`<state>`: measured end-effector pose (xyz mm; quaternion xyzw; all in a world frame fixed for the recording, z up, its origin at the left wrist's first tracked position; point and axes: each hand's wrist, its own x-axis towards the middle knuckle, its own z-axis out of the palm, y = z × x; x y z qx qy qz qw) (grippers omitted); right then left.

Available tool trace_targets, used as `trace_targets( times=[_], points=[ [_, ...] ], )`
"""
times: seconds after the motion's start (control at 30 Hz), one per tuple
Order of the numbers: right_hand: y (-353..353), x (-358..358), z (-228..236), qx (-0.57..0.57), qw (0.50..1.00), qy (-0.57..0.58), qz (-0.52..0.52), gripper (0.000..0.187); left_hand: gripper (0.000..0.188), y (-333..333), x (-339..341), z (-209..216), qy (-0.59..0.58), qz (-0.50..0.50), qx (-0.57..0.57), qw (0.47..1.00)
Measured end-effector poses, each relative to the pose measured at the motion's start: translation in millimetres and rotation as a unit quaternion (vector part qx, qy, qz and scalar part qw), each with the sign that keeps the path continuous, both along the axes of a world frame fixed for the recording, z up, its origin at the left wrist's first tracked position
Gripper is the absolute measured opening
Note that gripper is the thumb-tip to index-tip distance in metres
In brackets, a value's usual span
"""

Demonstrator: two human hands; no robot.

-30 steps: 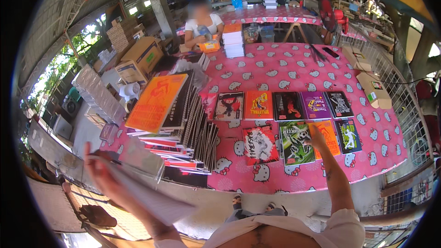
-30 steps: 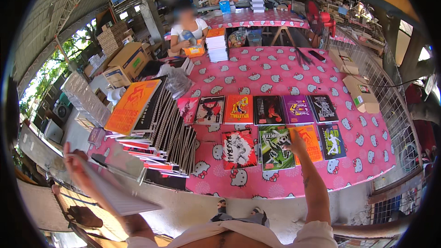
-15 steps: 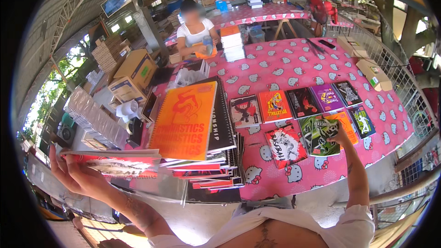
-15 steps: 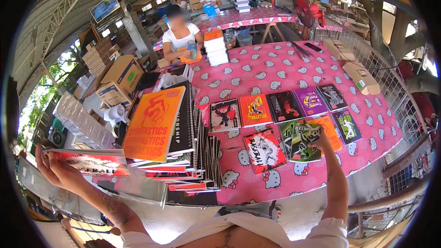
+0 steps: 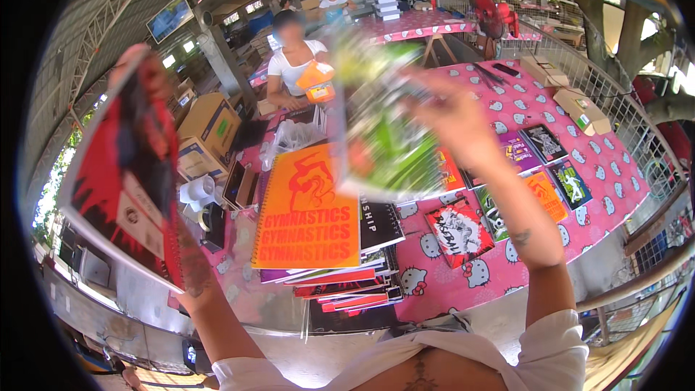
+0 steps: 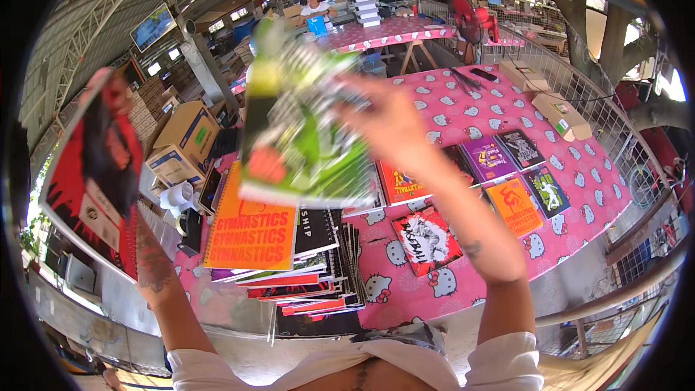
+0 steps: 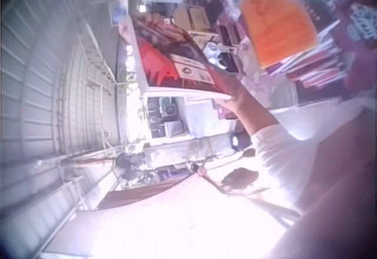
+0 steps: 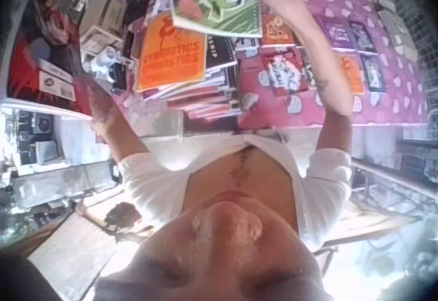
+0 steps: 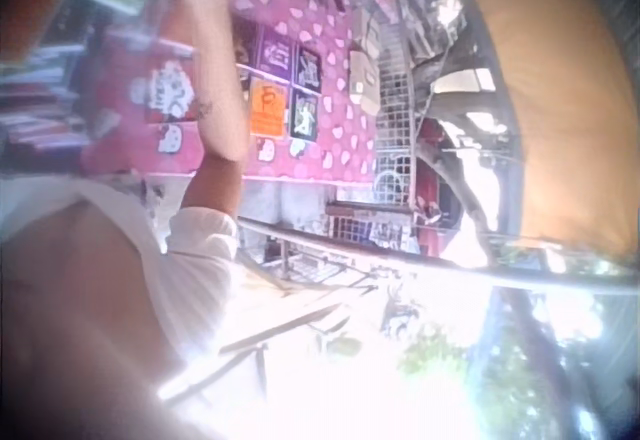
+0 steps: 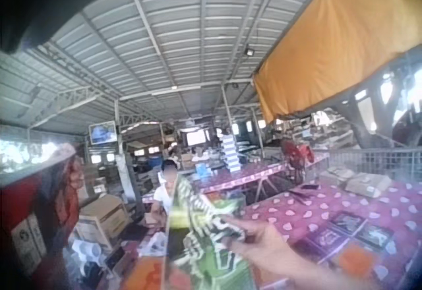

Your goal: The person sorts various books by hand on a table, picking them up individually and placing them into organized stacks according to their covers.

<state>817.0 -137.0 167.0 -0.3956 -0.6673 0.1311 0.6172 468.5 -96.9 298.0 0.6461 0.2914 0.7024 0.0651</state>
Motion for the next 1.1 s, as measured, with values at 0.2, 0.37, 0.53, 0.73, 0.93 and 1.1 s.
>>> trace_targets(
  times=[0.2,0.37,0.53,0.73,0.93,1.1],
  points=[
    [26.2,-20.5,-34.9,-0.157,0.982,-0.097,-0.046,0.066,0.047,18.7,56.0,-88.5,0.627,0.082,0.032,0.774],
    [125.2,50.9,-257.3,-0.091,0.929,-0.295,-0.205,0.061,0.044,46.3,-15.4,-92.5,-0.034,-0.040,-0.119,0.991],
    [114.5,1.3,-380.2,-0.146,0.811,-0.527,-0.207,0.065,0.041,28.7,-39.4,-314.2,0.139,0.034,-0.412,0.900],
    [112.3,-2.4,-351.2,-0.236,0.859,-0.449,-0.072,0.038,0.037,51.1,-31.0,-384.1,0.165,0.064,-0.442,0.879],
    [132.4,42.1,-257.7,-0.275,0.932,0.188,-0.141,0.017,0.034,82.2,-12.0,-381.1,0.142,0.053,-0.404,0.902],
    [63.8,34.9,-86.5,-0.146,0.906,0.398,0.012,0.024,0.032,106.9,-47.5,-323.6,0.070,0.113,-0.245,0.960]
  ],
)
